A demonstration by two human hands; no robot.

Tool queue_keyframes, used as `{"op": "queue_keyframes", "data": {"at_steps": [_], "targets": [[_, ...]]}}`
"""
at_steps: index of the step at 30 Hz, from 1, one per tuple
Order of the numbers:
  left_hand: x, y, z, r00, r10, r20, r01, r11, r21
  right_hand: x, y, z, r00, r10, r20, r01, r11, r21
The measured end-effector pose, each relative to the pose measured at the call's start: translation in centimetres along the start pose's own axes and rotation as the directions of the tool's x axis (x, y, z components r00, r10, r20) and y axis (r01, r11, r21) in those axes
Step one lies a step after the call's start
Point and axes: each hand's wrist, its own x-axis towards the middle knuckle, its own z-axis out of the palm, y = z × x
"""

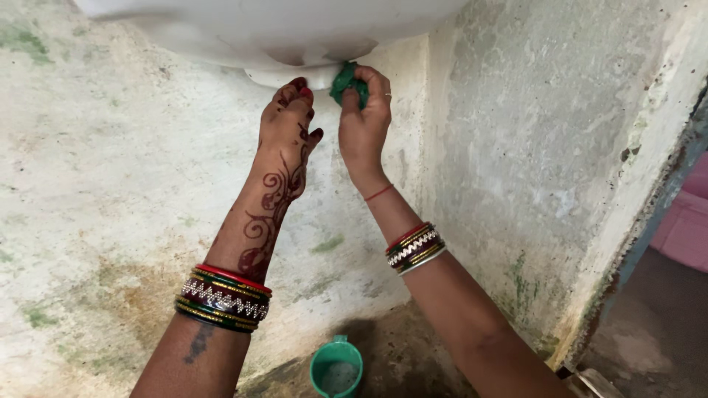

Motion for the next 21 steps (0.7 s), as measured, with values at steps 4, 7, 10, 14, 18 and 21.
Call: {"op": "queue_keyframes", "data": {"at_steps": [4, 7, 10, 14, 18, 21], "targets": [[-0.7, 0.2, -0.4, 0.999, -0.047, -0.014, 0.047, 0.999, -0.018, 2.3, 1.8, 0.6, 0.969, 0.235, 0.07, -0.245, 0.898, 0.366], [-0.9, 0.1, -0.8, 1.0, -0.009, 0.008, 0.009, 0.998, -0.062, 3.8, 2.1, 0.4, 0.793, 0.543, 0.277, -0.587, 0.558, 0.586], [-0.8, 0.2, -1.1, 1.0, 0.003, 0.015, -0.002, 0.997, -0.08, 2.0, 0.8, 0.8, 0.902, 0.424, 0.077, -0.398, 0.753, 0.525], [-1.1, 0.3, -1.3, 1.0, -0.015, -0.004, 0.015, 0.997, -0.082, -0.9, -2.9, 0.6, 0.996, -0.072, -0.061, 0.073, 0.997, 0.007], [-1.2, 0.2, -1.6, 1.0, 0.011, 0.007, -0.011, 0.994, -0.113, -2.0, -6.3, 1.0, 0.897, -0.434, 0.078, 0.427, 0.809, -0.404], [-1.5, 0.2, -1.8, 0.998, 0.041, 0.052, -0.032, 0.986, -0.164, -2.1, -7.7, 1.2, 0.834, -0.512, 0.205, 0.54, 0.685, -0.488]]}}
